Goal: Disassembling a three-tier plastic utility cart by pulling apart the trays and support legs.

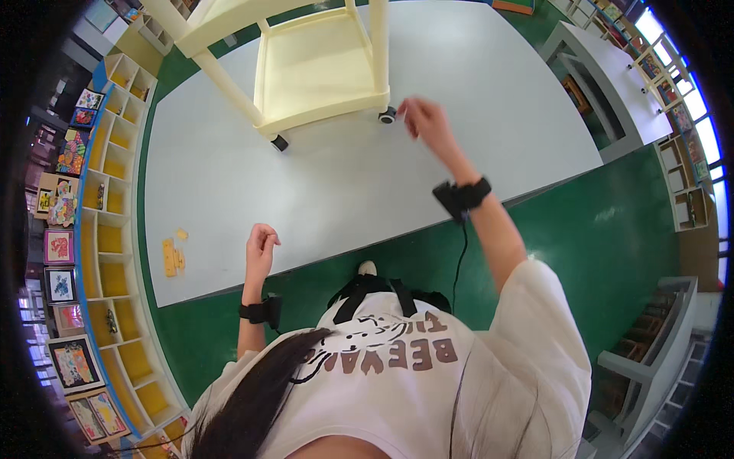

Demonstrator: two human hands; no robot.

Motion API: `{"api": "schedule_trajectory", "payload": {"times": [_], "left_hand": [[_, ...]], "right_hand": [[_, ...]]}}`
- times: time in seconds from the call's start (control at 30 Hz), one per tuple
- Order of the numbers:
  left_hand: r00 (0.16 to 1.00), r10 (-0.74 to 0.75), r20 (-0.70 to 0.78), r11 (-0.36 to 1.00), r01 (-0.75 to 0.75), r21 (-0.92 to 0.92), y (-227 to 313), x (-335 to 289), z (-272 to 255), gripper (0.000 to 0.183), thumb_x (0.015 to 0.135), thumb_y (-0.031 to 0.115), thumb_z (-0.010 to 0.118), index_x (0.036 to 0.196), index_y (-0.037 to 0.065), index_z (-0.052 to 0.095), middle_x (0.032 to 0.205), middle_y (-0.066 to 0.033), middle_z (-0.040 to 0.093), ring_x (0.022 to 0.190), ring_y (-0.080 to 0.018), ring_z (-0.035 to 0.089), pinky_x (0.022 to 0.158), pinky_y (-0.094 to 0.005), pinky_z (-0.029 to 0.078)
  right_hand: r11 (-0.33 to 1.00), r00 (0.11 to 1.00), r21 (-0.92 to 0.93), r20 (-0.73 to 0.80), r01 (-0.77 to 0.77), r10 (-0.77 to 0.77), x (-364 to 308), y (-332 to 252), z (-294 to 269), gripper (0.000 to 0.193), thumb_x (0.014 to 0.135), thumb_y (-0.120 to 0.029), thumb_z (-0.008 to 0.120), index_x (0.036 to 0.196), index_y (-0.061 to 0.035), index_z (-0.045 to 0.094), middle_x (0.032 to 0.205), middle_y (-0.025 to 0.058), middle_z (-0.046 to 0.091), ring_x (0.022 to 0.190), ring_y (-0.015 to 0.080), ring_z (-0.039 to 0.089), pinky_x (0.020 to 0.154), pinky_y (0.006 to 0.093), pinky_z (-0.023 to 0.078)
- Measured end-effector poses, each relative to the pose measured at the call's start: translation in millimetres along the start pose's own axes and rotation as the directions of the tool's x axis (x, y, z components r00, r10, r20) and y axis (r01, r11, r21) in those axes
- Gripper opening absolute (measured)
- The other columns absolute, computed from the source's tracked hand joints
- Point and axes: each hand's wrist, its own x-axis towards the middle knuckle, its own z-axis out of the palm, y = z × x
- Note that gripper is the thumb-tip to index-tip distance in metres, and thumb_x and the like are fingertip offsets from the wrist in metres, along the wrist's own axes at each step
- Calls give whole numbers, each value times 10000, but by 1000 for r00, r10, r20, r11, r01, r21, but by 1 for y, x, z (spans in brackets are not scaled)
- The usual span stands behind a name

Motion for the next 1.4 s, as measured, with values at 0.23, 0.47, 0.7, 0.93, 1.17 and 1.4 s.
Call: {"api": "schedule_trajectory", "payload": {"times": [0.23,0.47,0.7,0.93,1.17,1.4], "left_hand": [[996,-25,-82,989,13,-144,-28,-11,-25,282,870,124,379,643,-8,482,660,-48,498,634,-118,470,615,-229,371],[989,-28,-148,991,9,-130,-49,-18,-49,285,856,112,394,618,-25,473,642,-49,479,613,-113,455,577,-234,373],[985,-47,-168,991,25,-131,-55,-11,-45,246,833,84,437,616,-24,476,636,-41,479,605,-98,434,553,-222,345],[978,46,-203,995,-64,-81,-25,-7,-21,186,795,40,477,627,-39,478,612,-61,487,579,-117,462,544,-229,373],[920,-141,-366,989,111,-103,-31,-56,-15,228,817,85,489,620,-30,496,604,-40,496,581,-92,452,537,-222,350],[818,-187,-544,981,186,-57,-35,-94,-8,232,787,90,532,592,-26,485,553,-51,486,508,-97,448,489,-227,355]], "right_hand": [[993,930,9,-352,119,-108,97,-3,-8,131,765,-107,568,808,-23,477,464,-16,419,418,52,373,410,194,291],[981,936,-108,-300,159,-185,115,0,19,138,742,-119,606,727,-24,507,459,-26,424,408,40,367,387,200,274],[695,816,-561,-58,449,-575,150,-98,129,254,700,-294,637,721,-57,547,546,65,525,486,225,500,465,313,393],[492,514,-624,-164,607,-842,220,-174,230,491,599,-369,689,866,-25,464,825,102,520,788,263,513,626,344,420],[774,615,-406,-471,486,-633,238,-208,279,729,612,-384,668,1139,20,367,870,246,526,757,265,573,673,361,450],[811,622,-440,-525,386,-581,249,-198,276,396,641,-208,633,933,-14,450,691,156,581,668,343,561,643,406,407]]}}
